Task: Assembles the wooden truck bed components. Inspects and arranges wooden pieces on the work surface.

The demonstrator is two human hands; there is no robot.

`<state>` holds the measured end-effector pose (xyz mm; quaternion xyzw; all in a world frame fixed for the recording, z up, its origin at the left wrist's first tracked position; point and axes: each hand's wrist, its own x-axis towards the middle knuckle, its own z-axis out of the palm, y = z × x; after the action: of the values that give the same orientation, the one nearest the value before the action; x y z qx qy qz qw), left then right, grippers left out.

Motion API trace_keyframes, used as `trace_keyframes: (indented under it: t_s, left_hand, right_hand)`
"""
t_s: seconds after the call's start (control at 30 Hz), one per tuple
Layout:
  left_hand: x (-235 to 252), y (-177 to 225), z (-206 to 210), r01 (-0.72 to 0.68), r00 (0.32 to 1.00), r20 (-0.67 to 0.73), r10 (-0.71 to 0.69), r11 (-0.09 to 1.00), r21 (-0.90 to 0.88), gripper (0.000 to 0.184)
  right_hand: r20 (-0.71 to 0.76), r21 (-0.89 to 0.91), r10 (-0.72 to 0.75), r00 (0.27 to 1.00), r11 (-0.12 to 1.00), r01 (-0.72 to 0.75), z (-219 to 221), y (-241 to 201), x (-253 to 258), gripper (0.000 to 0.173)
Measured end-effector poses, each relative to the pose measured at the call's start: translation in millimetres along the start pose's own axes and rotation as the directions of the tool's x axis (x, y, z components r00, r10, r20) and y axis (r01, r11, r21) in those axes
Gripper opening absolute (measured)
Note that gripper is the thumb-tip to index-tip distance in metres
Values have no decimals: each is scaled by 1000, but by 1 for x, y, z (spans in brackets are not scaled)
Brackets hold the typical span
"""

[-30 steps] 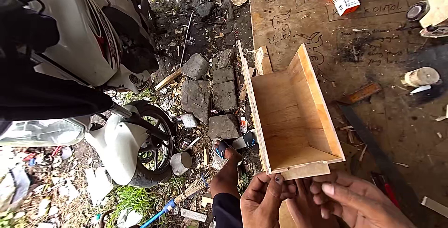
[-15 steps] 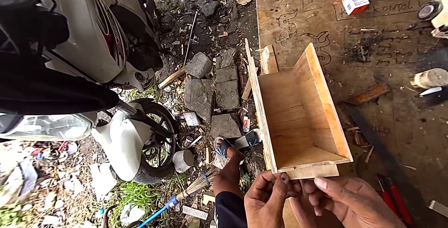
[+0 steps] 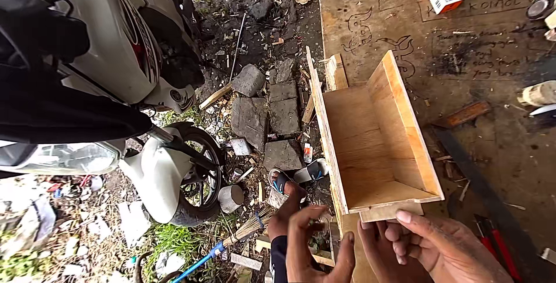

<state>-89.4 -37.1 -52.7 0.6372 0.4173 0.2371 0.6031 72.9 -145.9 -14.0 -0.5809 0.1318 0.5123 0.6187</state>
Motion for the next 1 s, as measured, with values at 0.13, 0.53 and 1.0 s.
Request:
trace_keyframes:
  t_s: [0.13,0.53,1.0]
  left_hand:
    - [20,3,-14,-204,978,126,168,898,389,63]
    - [58,-2,12,-336,907,351,233,903,268,23]
    - [59,-7,15,-320,910,335,244,927,195,20]
  right_hand:
    - [3,-16,-23,1000,1000,23,-2,3,1,34]
    - [13,-32,-72,997,997,72,-4,7,3,33]
    - [73,7,-84,994,996,83,-13,11,2,26]
